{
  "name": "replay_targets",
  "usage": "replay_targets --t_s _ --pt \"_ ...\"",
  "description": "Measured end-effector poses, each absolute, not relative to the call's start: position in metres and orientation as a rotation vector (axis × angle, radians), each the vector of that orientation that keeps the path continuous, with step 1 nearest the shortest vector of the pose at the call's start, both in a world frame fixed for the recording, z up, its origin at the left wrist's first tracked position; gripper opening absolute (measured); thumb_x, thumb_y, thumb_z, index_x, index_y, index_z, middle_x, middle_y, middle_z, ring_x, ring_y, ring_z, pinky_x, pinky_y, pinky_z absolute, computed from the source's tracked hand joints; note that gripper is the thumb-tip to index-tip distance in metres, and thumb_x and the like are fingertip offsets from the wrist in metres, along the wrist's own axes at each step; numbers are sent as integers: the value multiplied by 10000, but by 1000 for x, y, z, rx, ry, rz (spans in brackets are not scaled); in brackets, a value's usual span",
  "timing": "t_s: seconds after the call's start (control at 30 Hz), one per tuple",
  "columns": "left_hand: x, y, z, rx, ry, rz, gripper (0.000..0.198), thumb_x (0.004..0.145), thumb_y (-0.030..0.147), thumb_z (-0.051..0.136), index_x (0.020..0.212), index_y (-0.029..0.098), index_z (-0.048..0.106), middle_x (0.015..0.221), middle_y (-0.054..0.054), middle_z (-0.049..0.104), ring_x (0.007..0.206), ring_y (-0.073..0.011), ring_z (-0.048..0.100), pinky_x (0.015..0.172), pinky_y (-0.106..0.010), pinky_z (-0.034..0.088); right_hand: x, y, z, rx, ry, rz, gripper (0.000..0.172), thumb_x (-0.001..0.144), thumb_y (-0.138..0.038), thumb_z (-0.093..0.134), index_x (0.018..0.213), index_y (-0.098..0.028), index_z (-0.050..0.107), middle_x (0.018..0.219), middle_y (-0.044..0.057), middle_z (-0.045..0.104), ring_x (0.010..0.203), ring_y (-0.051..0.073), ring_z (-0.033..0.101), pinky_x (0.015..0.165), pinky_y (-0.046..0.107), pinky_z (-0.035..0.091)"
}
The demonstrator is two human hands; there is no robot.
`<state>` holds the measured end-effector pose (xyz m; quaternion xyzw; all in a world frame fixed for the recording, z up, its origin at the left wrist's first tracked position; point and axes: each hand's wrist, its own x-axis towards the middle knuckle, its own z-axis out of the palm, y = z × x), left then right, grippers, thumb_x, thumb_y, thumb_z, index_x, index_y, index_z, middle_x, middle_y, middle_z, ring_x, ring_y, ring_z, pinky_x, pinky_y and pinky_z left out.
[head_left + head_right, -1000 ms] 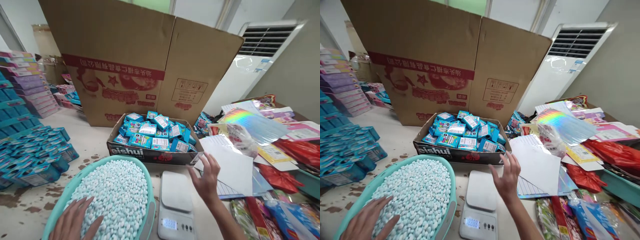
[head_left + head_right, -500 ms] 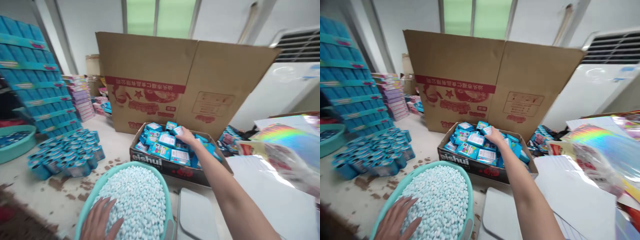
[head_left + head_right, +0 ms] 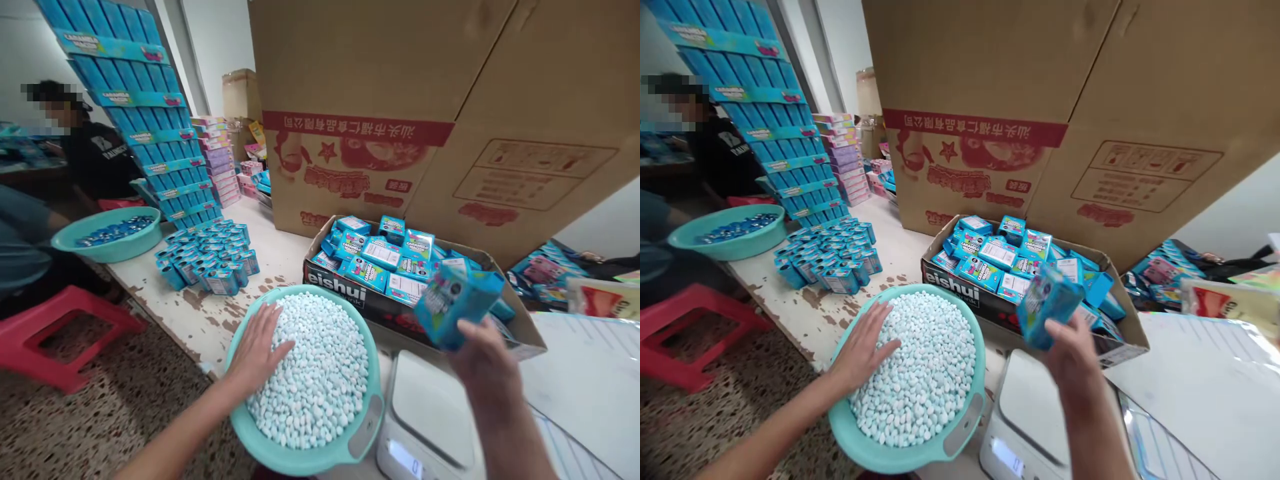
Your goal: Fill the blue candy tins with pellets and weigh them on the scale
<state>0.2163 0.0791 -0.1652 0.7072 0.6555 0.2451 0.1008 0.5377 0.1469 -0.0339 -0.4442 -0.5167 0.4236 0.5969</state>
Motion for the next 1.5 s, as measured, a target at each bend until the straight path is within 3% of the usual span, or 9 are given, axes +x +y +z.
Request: replay_targets --t_s 0.17,0.43,0.57,0.67,0.83,0.97,1.07,1.33,1.5 --pt "234 123 -154 2048 1945 506 566 868 506 427 1324 173 469 1389 -138 457 1286 -323 380 1040 -482 323 483 61 -94 -974 -824 1583 622 641 -470 707 1187 -195 594 1012 127 695 1000 358 628 882 537 483" --pt "275 111 -135 2073 2009 427 379 845 474 477 1070 216 641 1055 -107 593 988 -289 520 884 -404 394 459 51 -106 -1039 -1039 1429 827 592 -364 808 1330 -215 466 1259 94 595 1232 329 478 1065 499 335" --pt "277 105 -132 1930 1957 590 288 828 391 500 991 226 670 1009 -89 609 957 -266 545 861 -372 394 455 54 -104 -1011 -772 1611 618 593 -518 774 1106 -202 638 1059 92 695 1131 349 562 1014 533 391" --pt "276 108 -130 1490 1789 924 159 698 296 630 832 235 689 914 -52 615 968 -265 541 898 -363 362 455 55 -103 -978 -450 1737 499 650 -624 668 907 -197 702 911 104 723 974 357 640 908 568 465" --pt "273 117 -128 996 1562 1139 134 557 242 725 606 197 608 675 -9 576 810 -218 561 810 -319 398 463 47 -105 -820 -431 1838 484 653 -600 711 960 -225 706 1044 104 691 922 318 653 885 522 491" --pt "271 117 -124 638 1321 1158 224 628 344 699 706 187 560 614 15 558 532 -117 513 525 -236 405 467 43 -106 -773 -498 1811 767 496 -731 747 1092 -257 660 987 66 688 808 257 653 819 433 537" --pt "270 118 -118 373 1153 1131 252 688 380 646 800 176 549 607 2 568 434 -91 478 385 -184 324 464 45 -102 -823 -470 1850 652 663 -696 665 1140 -253 629 962 52 687 780 231 653 785 412 541" --pt "268 123 -98 33 881 1133 203 783 359 568 721 183 489 513 43 477 373 -66 449 341 -149 363 444 45 -94 -1112 -769 1540 459 608 -480 806 916 -188 631 868 65 698 843 278 639 760 396 516" --pt "269 127 -79 -25 857 1170 156 791 282 549 706 179 468 598 -1 571 406 -67 501 366 -149 407 443 47 -83 -1298 -1264 1044 351 661 -432 754 918 -217 650 911 43 643 875 252 585 810 360 471"
